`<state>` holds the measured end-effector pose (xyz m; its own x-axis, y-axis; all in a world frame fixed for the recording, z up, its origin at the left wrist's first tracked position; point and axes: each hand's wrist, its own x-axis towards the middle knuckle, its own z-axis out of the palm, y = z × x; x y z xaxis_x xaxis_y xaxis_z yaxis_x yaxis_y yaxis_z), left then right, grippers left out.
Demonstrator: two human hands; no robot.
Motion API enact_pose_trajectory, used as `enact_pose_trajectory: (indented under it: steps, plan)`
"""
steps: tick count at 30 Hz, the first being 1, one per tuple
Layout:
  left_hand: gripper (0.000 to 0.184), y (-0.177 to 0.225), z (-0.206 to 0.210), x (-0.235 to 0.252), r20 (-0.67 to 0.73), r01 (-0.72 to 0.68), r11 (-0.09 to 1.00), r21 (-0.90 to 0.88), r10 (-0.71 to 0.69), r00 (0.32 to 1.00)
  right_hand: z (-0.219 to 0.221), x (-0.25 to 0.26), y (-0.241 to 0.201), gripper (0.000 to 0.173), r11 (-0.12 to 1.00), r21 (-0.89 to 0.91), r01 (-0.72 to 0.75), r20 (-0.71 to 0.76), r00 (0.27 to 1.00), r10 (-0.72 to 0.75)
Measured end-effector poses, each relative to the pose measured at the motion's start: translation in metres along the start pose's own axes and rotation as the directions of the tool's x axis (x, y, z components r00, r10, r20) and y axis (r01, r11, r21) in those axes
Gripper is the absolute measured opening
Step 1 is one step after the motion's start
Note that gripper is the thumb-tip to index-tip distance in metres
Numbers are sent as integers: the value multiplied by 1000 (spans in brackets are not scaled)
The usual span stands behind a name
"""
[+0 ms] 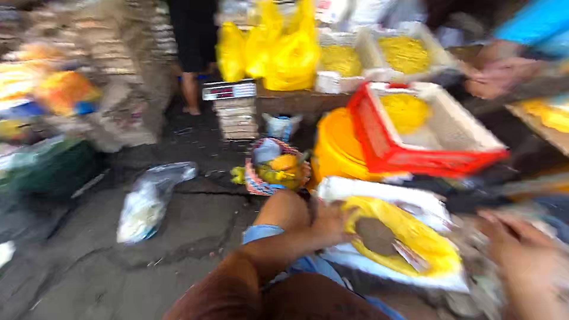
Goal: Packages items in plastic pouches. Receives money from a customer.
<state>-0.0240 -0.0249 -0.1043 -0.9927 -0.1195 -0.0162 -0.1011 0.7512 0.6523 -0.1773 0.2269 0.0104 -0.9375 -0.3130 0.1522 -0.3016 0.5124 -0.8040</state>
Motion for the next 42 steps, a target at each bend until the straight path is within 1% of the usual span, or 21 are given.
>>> enact_pose_trajectory:
  steps: [2,4,7,9,11,12,14,16,17,19,21,22,23,24,26,28,30,34,37,40,42]
  plan:
    - [70,-3,0,-2,2,14,1000,11,-14,1000,15,22,-6,32,995,-2,-104,-110,989,103]
    - [63,-15,8,9,50,59,997,58,-62,997,26,44,-2,27,973,54,-225,-133,964,231]
    - [54,-31,14,22,63,95,994,51,-98,993,41,67,27,27,916,290,-278,-132,936,327]
    - [50,-33,15,24,102,132,991,35,-134,986,51,77,51,29,800,519,-302,-143,892,429]
    - [51,-31,16,25,139,158,987,36,-161,977,55,82,77,30,614,705,-355,-122,792,598]
    - [51,-30,17,25,148,164,986,37,-168,975,54,81,91,32,530,760,-376,-91,746,660]
    - [50,-30,19,27,145,163,986,32,-166,976,52,76,117,32,431,799,-419,-39,679,733]
    - [44,-33,20,29,117,133,991,-14,-131,984,46,70,127,34,379,812,-443,-29,619,785]
    - [38,-36,23,29,76,94,994,-57,-90,993,42,68,128,36,376,814,-442,-46,597,801]
    - [31,-39,28,28,-13,15,990,-138,-17,1000,30,60,125,40,433,788,-438,-113,588,801]
    - [29,-34,26,31,-8,38,983,-179,-40,999,19,46,116,43,542,712,-446,-200,611,766]
    - [34,-29,22,35,35,93,977,-194,-87,996,14,36,111,44,600,661,-451,-227,641,733]
    - [46,-25,19,40,88,168,964,-208,-153,984,12,24,109,43,663,589,-462,-248,677,693]
    - [56,-22,18,46,133,245,944,-223,-219,967,13,9,108,39,729,482,-487,-263,713,650]
    - [65,-20,20,53,223,374,892,-254,-322,920,23,-26,111,33,816,182,-548,-223,786,577]
    - [64,-20,25,59,295,448,848,-284,-367,882,36,-54,118,35,828,-77,-556,-139,828,543]
    - [55,-14,28,64,315,467,827,-314,-373,873,51,-72,117,37,794,-175,-583,-117,813,571]
    - [45,17,17,73,216,376,845,-380,-314,924,69,-80,113,46,774,-201,-600,-94,799,594]
    - [42,36,12,71,140,282,850,-444,-246,959,69,-77,109,43,754,-192,-628,-55,774,630]
    - [41,32,17,67,141,263,862,-434,-224,965,68,-75,104,35,751,-180,-635,-37,767,640]
    - [39,29,14,61,130,253,859,-446,-217,967,73,-71,98,33,779,-198,-595,-3,795,607]
